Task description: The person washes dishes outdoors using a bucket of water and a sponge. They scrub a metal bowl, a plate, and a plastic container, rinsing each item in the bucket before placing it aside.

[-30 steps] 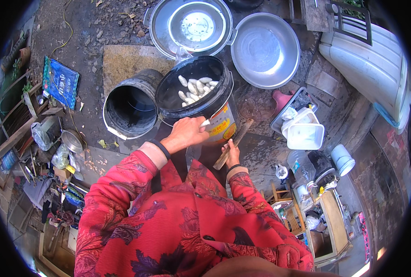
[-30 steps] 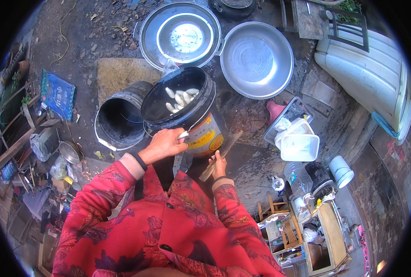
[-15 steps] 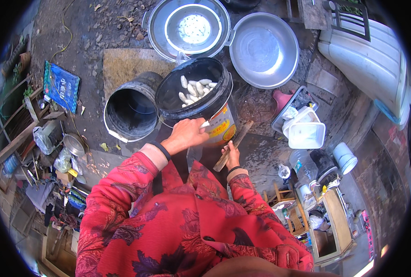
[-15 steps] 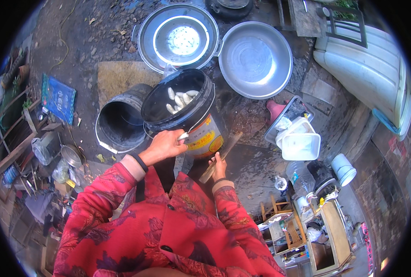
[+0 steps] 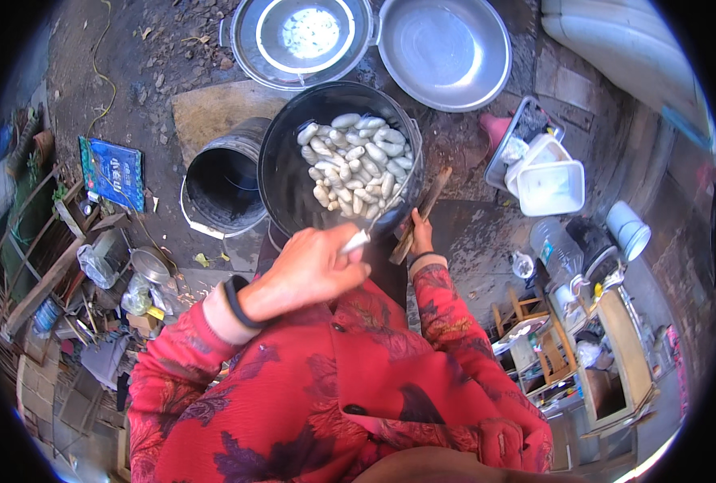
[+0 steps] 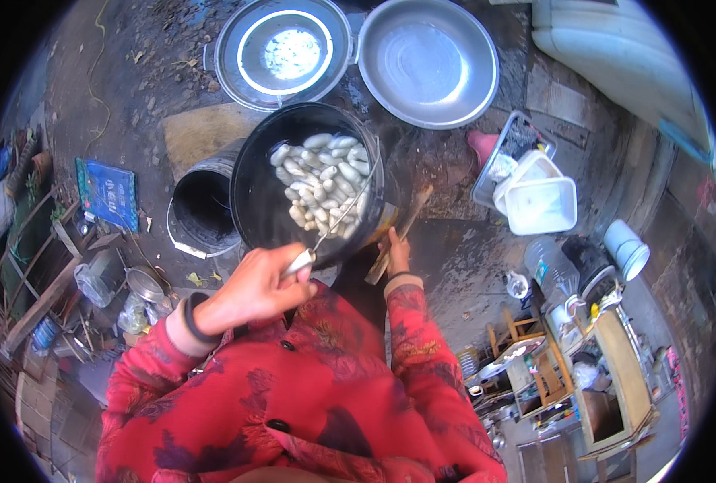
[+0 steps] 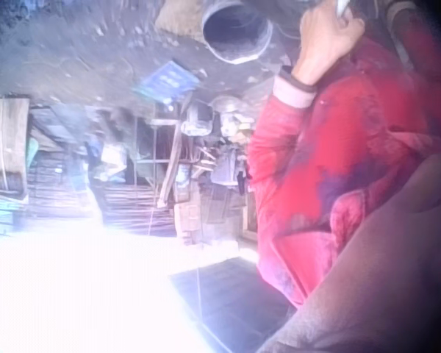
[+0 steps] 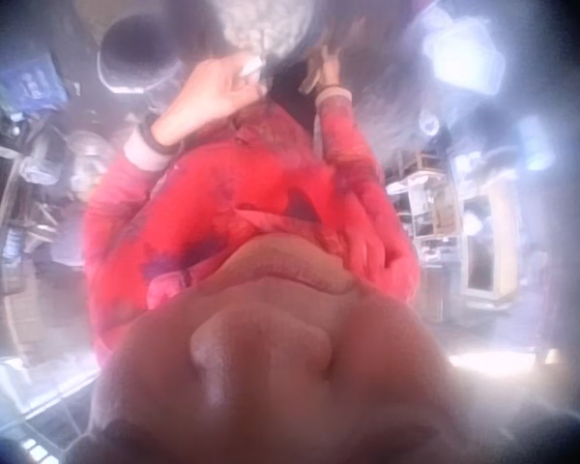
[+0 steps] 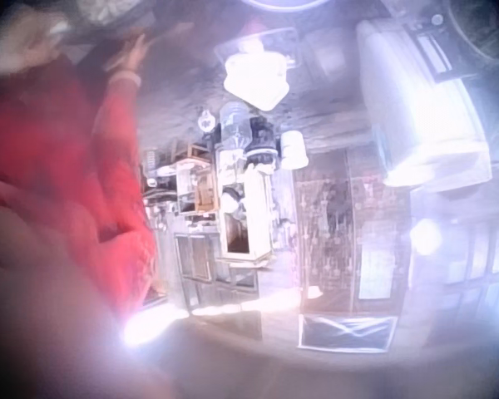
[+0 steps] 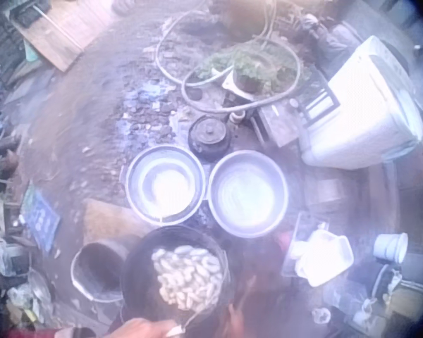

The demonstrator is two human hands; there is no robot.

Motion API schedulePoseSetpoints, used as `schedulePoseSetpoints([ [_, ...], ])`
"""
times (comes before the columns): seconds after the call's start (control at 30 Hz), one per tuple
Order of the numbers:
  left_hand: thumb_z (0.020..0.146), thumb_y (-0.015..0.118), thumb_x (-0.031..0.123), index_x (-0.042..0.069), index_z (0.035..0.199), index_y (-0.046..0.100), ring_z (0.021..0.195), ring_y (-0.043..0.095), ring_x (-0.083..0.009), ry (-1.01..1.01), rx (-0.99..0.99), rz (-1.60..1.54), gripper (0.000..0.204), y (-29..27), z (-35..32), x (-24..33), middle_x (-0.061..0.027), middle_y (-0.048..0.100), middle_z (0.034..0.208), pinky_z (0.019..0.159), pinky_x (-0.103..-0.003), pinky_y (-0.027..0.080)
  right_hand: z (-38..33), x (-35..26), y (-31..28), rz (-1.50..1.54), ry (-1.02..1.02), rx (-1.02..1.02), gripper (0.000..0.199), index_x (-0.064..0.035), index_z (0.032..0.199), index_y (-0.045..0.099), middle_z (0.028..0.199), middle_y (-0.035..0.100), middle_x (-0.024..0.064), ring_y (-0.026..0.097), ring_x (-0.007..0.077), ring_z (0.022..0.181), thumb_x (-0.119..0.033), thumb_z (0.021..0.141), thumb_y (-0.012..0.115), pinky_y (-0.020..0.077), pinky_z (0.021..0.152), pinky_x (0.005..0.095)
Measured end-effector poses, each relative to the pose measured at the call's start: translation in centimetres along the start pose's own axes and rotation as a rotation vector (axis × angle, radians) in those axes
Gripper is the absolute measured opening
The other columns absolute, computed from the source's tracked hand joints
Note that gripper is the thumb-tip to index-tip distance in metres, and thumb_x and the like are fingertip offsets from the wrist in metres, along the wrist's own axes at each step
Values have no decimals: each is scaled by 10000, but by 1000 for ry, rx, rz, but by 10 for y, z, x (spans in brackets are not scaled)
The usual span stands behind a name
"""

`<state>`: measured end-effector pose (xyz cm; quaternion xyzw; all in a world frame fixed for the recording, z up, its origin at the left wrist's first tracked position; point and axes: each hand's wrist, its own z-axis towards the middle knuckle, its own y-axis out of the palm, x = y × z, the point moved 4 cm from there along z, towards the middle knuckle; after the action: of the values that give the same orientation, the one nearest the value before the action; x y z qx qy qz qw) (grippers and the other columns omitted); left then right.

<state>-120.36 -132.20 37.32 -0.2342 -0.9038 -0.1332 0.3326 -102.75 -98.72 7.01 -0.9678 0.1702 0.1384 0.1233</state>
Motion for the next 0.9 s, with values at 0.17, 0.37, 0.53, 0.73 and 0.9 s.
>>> schedulePoseSetpoints([
  [0.17,742,663,201,67,780,512,497,471,-141,-48,-217,-165,206,78,-20,25,-34,478,548,478,-303,373,-3,14,-21,-815,-825,-242,301,-39,1178,543,987,623,78,605,240,902,-175,925,452,502,799,352],
  [0.37,773,640,63,93,759,444,625,414,-26,-157,-111,-220,199,160,25,7,60,452,669,548,-198,334,-28,52,-105,-130,-127,-48,261,-7,887,610,758,626,65,603,208,738,-251,814,668,477,676,348],
  [0.53,744,663,132,80,734,482,629,419,-40,-63,-61,-146,189,213,83,-8,54,474,674,558,-216,343,-64,98,-201,-596,-368,102,207,-36,899,601,685,604,33,577,103,625,-191,797,694,471,566,266],
  [0.73,773,613,100,81,773,558,430,368,-70,-182,91,-173,58,217,182,-44,40,464,562,408,-236,290,-108,169,-270,-495,-279,174,216,-37,912,601,683,622,38,592,113,600,-198,800,692,473,550,270],
  [0.9,811,596,123,106,764,499,472,360,-71,-185,112,-275,109,278,237,-107,49,411,578,463,-241,320,-133,200,-291,-261,-50,239,189,-27,881,604,722,635,70,627,147,629,-169,796,696,483,550,293],
])
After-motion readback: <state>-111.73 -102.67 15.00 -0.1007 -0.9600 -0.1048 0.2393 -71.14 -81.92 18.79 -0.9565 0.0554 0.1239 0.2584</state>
